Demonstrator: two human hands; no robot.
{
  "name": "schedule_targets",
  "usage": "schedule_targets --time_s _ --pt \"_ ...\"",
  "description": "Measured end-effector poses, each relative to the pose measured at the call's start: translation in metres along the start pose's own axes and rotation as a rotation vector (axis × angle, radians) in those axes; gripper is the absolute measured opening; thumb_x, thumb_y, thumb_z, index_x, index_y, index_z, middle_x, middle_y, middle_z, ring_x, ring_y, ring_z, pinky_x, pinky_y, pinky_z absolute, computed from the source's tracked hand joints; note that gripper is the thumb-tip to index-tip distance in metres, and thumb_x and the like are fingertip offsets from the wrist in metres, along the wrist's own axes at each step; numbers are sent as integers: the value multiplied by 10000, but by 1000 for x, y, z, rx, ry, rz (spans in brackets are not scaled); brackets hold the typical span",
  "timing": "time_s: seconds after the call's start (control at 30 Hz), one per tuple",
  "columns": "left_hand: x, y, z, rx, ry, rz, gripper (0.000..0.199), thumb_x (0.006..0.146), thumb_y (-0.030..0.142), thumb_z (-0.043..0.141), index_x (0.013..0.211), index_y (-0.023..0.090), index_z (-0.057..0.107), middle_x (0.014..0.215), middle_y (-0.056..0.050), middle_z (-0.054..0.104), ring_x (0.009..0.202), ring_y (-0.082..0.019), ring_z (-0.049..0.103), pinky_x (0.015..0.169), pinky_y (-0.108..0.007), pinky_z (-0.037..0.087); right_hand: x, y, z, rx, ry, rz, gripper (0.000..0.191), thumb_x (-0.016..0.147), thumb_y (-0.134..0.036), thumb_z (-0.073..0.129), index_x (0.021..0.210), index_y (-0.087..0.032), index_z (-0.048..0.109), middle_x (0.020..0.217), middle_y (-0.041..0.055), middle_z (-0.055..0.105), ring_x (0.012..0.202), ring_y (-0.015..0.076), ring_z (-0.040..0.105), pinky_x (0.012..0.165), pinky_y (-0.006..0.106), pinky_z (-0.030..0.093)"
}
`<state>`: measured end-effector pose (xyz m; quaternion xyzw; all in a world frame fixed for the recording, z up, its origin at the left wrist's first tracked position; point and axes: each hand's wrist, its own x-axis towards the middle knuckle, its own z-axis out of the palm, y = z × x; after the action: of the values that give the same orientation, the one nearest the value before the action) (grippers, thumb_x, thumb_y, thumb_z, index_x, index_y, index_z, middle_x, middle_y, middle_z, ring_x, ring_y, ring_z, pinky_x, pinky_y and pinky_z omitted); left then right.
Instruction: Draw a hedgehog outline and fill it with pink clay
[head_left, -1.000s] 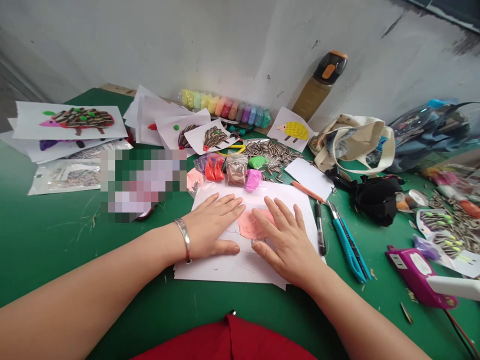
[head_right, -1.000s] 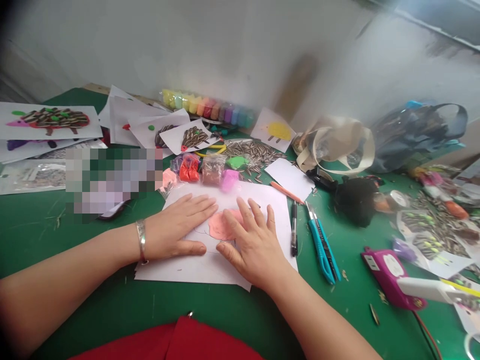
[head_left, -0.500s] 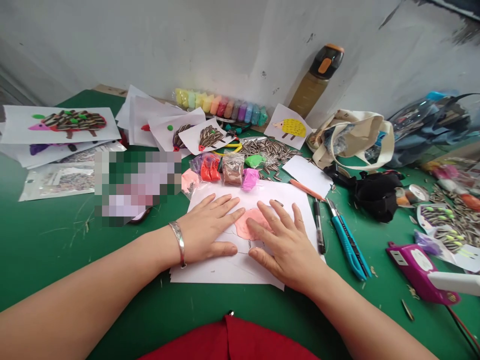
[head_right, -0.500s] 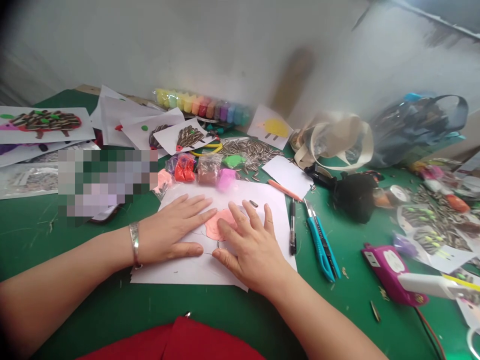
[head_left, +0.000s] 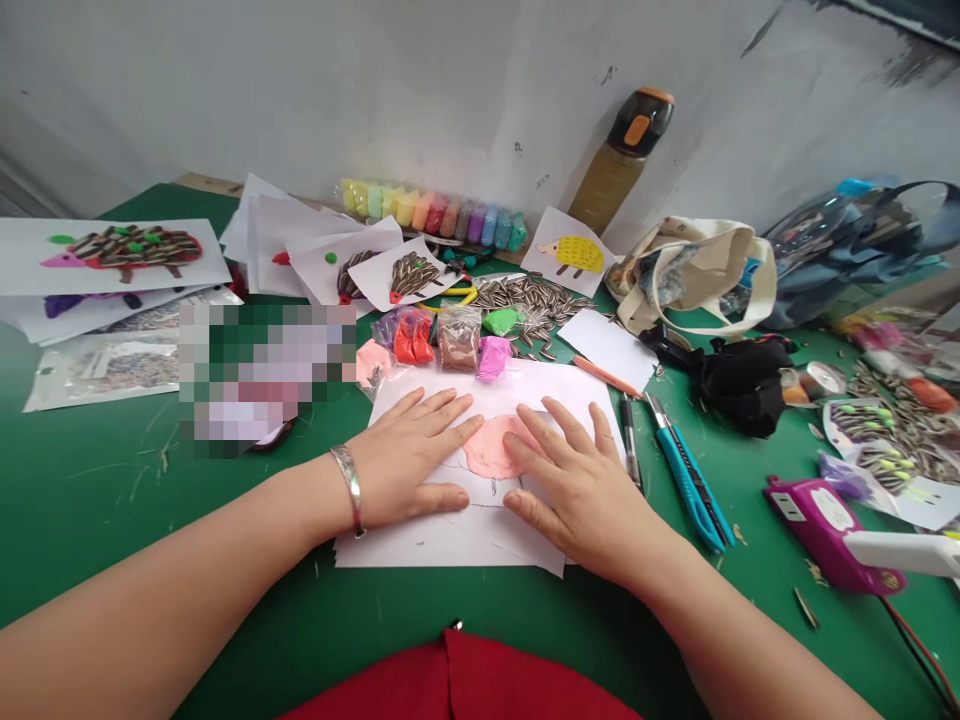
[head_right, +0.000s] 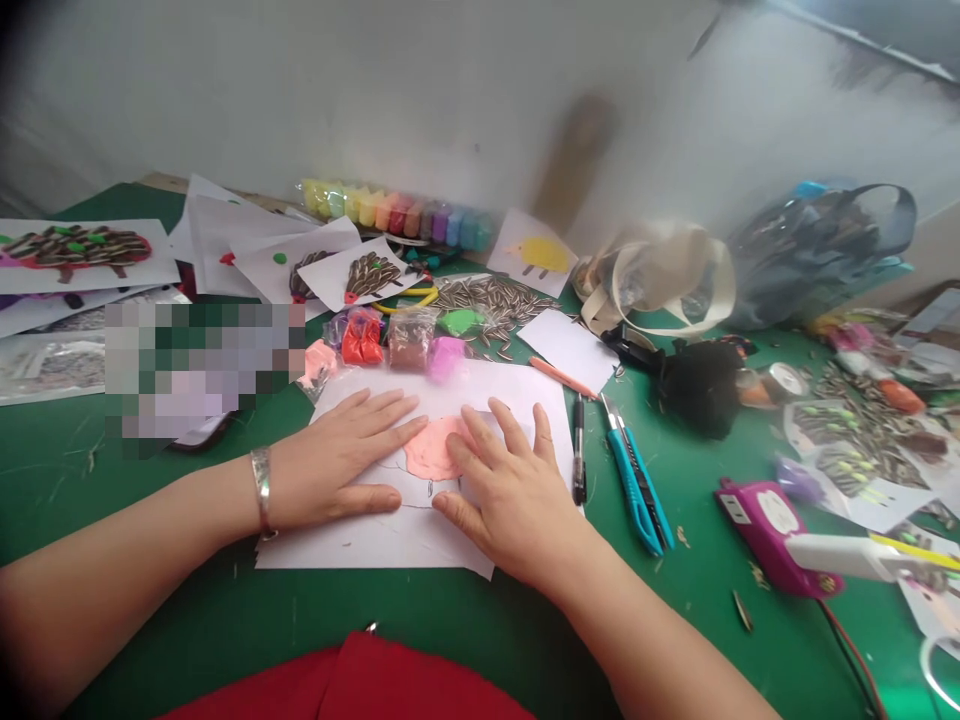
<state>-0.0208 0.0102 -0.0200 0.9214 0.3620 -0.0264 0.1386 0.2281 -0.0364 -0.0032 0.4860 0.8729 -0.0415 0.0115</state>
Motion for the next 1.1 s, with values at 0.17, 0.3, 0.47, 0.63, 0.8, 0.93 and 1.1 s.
schedule_targets --time_s 0.17,0.3,0.47,0.63,0.8,0.93,1.1 --pt "0 0 0 13 4 -4 772 863 635 497 1488 237 279 1576 -95 181 1444 -292 147 1156 -468 77 -3 9 -3 -6 14 36 559 951 -579 294 1407 -295 444 1573 63 228 1436 347 150 1102 668 105" --pt "0 -1 1 17 3 5 769 868 648 471 1487 234 281 1575 -100 175 1443 -291 150 1154 -469 85 -4 12 -4 16 -53 -4 576 944 -599 282 1408 -298 444 1552 38 292 1435 340 160 1111 667 86" --pt "2 -7 5 -9 -15 22 780 869 669 437 1494 235 264 1576 -105 172 1441 -310 150 1151 -491 74 -5 14 -6 -14 -30 44 573 950 -590 270 1437 -316 396 1586 51 182 1442 347 123 1104 664 116" --pt "3 -8 6 -17 -17 30 780 869 670 434 1493 234 267 1576 -106 172 1440 -314 149 1151 -495 75 -5 12 -2 -39 -74 -7 647 936 -618 275 1465 -255 357 1554 63 282 1438 360 124 1111 671 69" --pt "2 -7 4 -3 -15 18 774 871 673 426 1493 240 267 1577 -101 169 1441 -310 149 1150 -499 80 -9 16 -11 -58 -40 18 648 940 -611 267 1488 -266 298 1591 63 148 1450 346 55 1116 653 89" --pt "3 -8 5 -14 -12 30 777 872 677 420 1494 237 268 1575 -105 172 1437 -322 158 1148 -512 87 -7 13 -6 -56 -6 17 725 929 -629 277 1512 -203 223 1590 97 127 1450 349 31 1121 645 71" --pt "3 -9 6 -6 -12 30 777 872 672 425 1494 235 266 1576 -107 163 1437 -320 159 1148 -513 90 1 5 7 -24 -55 -27 711 928 -638 251 1486 -203 309 1573 87 207 1444 367 72 1113 663 58"
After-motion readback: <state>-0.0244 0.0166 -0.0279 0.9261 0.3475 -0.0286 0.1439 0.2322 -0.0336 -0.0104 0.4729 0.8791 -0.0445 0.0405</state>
